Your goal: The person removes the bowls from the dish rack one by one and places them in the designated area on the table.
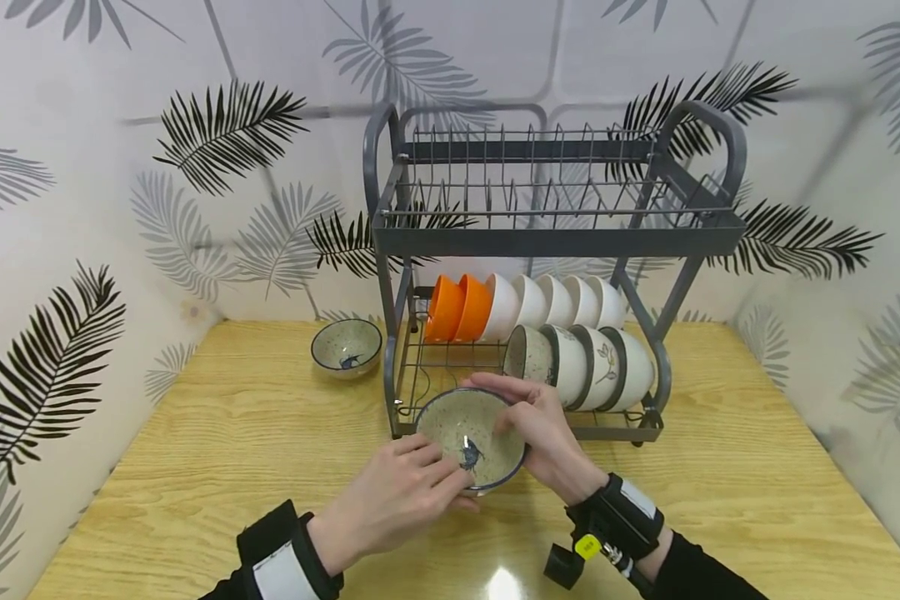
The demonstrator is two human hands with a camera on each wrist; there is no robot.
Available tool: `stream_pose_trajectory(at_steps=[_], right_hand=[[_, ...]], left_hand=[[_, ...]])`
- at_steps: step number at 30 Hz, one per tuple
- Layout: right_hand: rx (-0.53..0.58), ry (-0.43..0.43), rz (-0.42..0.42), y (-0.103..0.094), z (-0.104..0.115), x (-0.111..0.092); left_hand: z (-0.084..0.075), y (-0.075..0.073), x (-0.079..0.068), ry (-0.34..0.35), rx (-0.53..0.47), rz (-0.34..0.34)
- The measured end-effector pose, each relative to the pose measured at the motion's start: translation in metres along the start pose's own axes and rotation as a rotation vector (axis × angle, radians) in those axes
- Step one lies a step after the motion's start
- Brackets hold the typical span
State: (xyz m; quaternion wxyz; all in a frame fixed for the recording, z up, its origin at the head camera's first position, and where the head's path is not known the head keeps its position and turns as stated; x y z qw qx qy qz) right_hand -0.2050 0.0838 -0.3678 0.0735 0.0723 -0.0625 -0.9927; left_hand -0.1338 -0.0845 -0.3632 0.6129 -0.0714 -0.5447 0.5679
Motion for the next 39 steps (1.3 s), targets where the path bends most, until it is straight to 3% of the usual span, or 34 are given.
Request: stream_pose_trajectory(at_steps=[8,15,18,23,28,39], right_hand=[[-0.003,-0.025,0.044,-0.004,-0.004,-0.005],[-0.094,-0.173,0.206,-0.010,-0.006,-0.009],[-0.146,-0.235,0.238,-0.014,-0.006,-0.011],[-0.235,-0.366,0.251,-0.023,-0.006,-0.017],[-0.285,-0.481,0.272,-0.031,-0.007,-0.024],[-0.301,-0.560,0.268,-0.046,-0.007,-0.033]], left_hand=[[-0.003,0.004,-0.003,0.008,0.002,-0.024],[-0.002,0.005,-0.005,-0.003,-0.028,-0.050],[-0.001,0.004,-0.006,-0.009,-0.029,-0.071],[0.003,0.003,-0.011,-0.024,-0.026,-0.117],[0.007,0.001,-0.018,-0.049,-0.025,-0.113],[0.022,-0.011,-0.030,-0.092,-0.022,-0.182]])
Point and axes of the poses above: each hand's wrist, its own x-axis towards the middle knuckle, its own y-axis out of the palm, z = x × y, the point moved 3 cm from there along x, towards the middle knuckle, and after that the axes turned 2 degrees about -z, right-handed, at the moved point
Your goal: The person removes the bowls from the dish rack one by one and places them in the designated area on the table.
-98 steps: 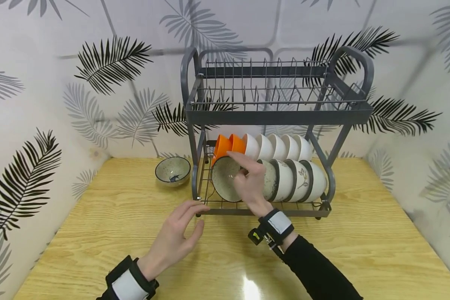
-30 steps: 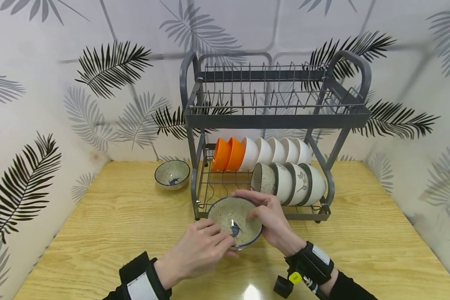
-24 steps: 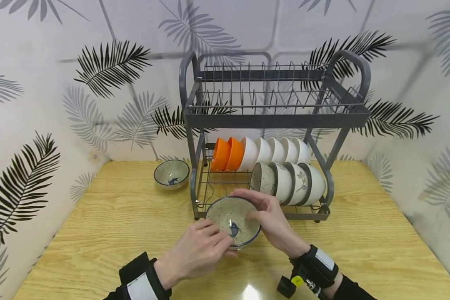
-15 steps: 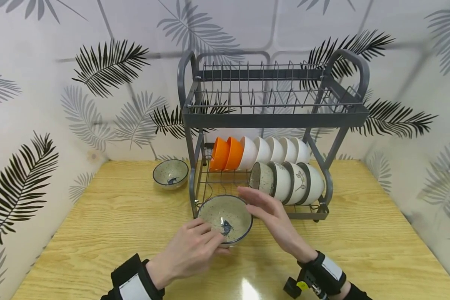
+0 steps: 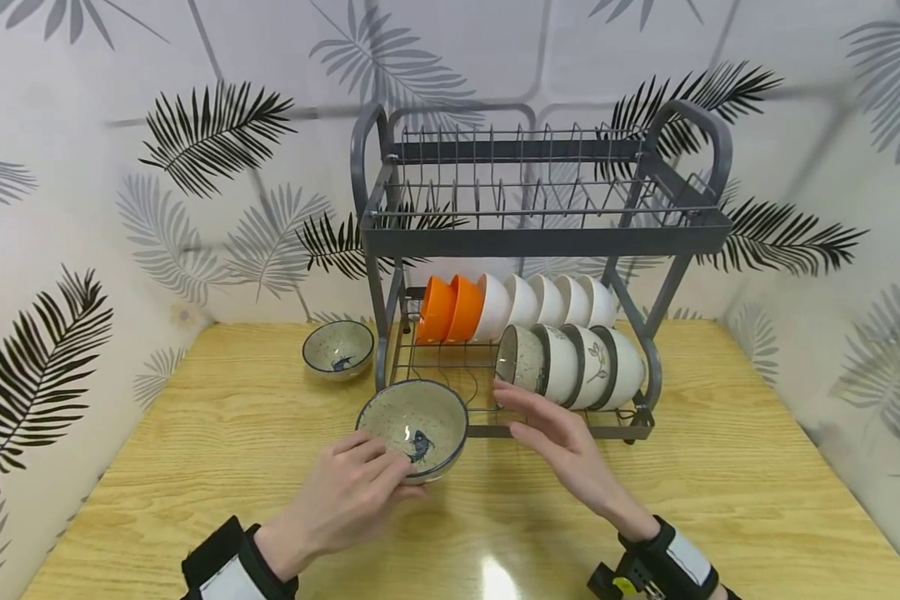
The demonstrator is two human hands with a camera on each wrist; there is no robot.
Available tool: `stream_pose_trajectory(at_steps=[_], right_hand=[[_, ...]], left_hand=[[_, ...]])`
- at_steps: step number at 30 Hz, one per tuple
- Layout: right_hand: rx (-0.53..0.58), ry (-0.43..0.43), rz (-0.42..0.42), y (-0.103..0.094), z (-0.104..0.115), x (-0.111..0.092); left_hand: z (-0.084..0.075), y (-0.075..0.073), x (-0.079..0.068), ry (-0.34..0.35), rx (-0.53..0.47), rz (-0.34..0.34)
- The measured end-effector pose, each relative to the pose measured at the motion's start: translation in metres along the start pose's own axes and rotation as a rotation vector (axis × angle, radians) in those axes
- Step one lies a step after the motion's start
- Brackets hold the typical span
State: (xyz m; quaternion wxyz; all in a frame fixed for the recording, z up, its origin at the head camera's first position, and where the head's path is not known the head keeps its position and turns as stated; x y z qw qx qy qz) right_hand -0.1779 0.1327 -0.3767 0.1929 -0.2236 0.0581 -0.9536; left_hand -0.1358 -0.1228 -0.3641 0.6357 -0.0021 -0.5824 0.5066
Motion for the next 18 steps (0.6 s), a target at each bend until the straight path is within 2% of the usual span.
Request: stream_pose_trajectory(at_steps=[18], right_hand=[[-0.007,-0.032,-0.011,-0.013,-0.003,-0.005]], left_hand=[[0.049,-0.026,-0.014,-0.114,0.100,-0.016]])
Point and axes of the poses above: each hand's wrist, its own x-axis towards the middle knuckle, its own y-axis out of the palm, z = x × y, the point moved 3 cm from there along x, towards the middle knuckle, and after that the axes turned 2 degrees about -z, right-handed, at the moved point
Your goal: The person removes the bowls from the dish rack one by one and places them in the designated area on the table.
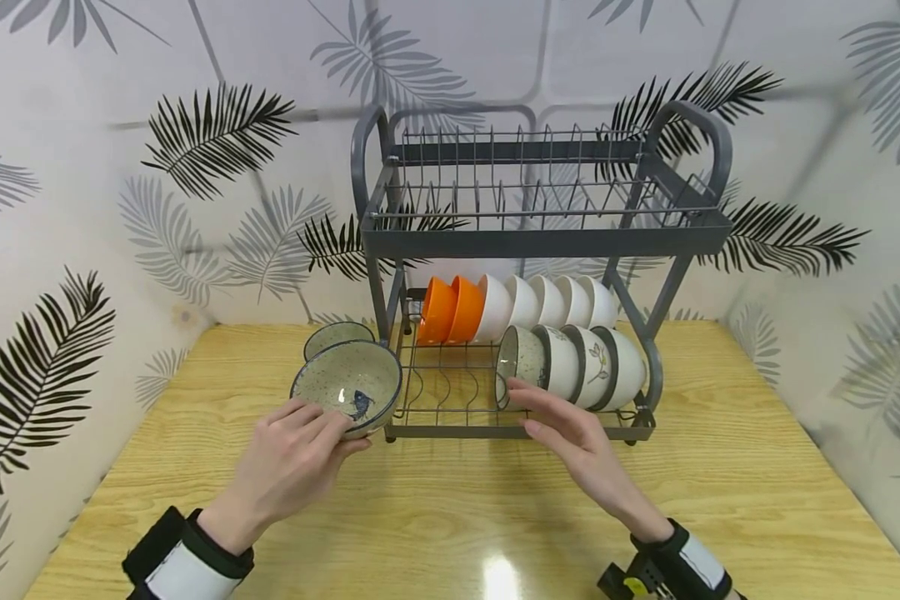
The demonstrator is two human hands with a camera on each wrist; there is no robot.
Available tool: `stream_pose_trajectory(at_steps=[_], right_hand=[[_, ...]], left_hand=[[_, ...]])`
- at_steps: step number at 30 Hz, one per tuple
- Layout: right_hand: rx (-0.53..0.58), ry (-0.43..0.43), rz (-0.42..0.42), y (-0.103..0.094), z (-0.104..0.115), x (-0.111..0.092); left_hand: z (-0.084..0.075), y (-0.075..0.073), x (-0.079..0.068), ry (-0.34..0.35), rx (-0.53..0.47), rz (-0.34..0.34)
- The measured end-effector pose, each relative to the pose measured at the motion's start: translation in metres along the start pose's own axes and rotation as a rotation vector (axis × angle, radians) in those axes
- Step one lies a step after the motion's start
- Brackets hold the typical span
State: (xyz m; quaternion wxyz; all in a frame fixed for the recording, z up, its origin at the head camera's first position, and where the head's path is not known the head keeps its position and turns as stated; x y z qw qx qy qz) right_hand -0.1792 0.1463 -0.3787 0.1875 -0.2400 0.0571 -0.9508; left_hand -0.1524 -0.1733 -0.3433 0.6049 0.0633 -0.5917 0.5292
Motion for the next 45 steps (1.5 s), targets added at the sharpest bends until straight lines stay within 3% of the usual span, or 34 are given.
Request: stream_pose_trajectory(at_steps=[8,19,32,45], right_hand=[[0.008,-0.002,0.000,-0.002,0.001,-0.001],[-0.002,0.003,-0.001,-0.003,0.002,-0.003],[-0.008,0.020,-0.004,-0.002,0.002,-0.005],[0.000,0.067,-0.007,-0.001,0.002,-0.006]], left_hand=[[0.020,0.007,-0.005,-0.055,0.044,0.051],[0.050,0.029,-0.009,-0.072,0.066,0.043],[0.085,0.062,-0.024,-0.142,0.086,0.164],[0.098,0.092,-0.028,-0.216,0.094,0.245]])
Point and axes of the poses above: each hand's wrist, its own x-axis towards the middle knuckle, its own y-axis out of the palm, z = x × y, the point moved 3 cm from there along x, towards the middle knuckle, and after that the axes turned 2 degrees about -z, right-handed, at the moved point
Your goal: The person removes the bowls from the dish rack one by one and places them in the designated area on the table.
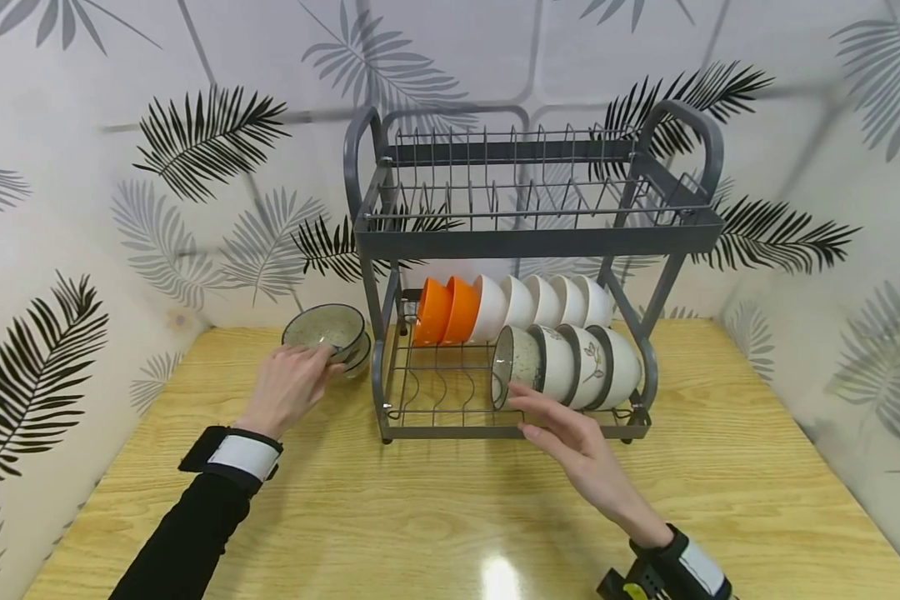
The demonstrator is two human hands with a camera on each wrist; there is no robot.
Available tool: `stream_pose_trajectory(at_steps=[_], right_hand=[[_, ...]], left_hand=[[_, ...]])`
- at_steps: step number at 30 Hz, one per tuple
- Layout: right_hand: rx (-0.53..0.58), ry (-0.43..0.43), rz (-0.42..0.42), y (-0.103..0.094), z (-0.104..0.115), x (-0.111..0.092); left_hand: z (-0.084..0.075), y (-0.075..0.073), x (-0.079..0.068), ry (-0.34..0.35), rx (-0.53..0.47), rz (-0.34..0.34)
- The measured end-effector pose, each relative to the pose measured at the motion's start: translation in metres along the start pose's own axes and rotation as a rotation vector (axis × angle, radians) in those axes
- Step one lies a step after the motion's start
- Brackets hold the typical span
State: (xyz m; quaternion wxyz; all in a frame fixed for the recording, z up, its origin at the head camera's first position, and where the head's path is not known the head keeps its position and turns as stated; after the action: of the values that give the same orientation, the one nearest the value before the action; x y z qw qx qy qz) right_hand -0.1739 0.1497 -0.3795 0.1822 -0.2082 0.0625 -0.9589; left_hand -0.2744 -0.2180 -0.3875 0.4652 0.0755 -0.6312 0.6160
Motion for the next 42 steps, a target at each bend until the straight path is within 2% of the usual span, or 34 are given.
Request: stream_pose_trajectory(at_steps=[7,14,22,31,42], right_hand=[[0.006,0.009,0.000,0.001,-0.001,-0.001],[0.015,0.006,0.004,0.002,-0.003,-0.001],[0.005,0.018,0.003,0.004,-0.004,-0.001],[0.008,0.028,0.000,0.005,-0.005,-0.001],[-0.001,0.063,0.001,0.007,-0.006,-0.001]], left_hand=[[-0.002,0.013,0.004,-0.053,0.023,0.073],[-0.001,0.022,0.003,-0.074,0.041,0.112],[-0.001,0.033,0.002,-0.132,0.024,0.183],[0.001,0.040,-0.001,-0.160,0.004,0.165],[0.005,0.048,-0.006,-0.167,-0.036,0.097]])
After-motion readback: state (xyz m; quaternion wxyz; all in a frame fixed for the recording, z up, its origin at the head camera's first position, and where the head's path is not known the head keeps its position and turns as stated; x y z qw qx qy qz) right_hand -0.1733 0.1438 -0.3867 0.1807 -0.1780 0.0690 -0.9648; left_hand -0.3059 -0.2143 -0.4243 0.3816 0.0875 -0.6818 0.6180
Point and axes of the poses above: each hand's wrist, its own x-axis towards the middle knuckle, its own y-axis out of the palm, z = x × y, the point moved 3 cm from there along x, towards the middle knuckle, and after that the axes turned 2 degrees about -z, right-handed, at the moved point
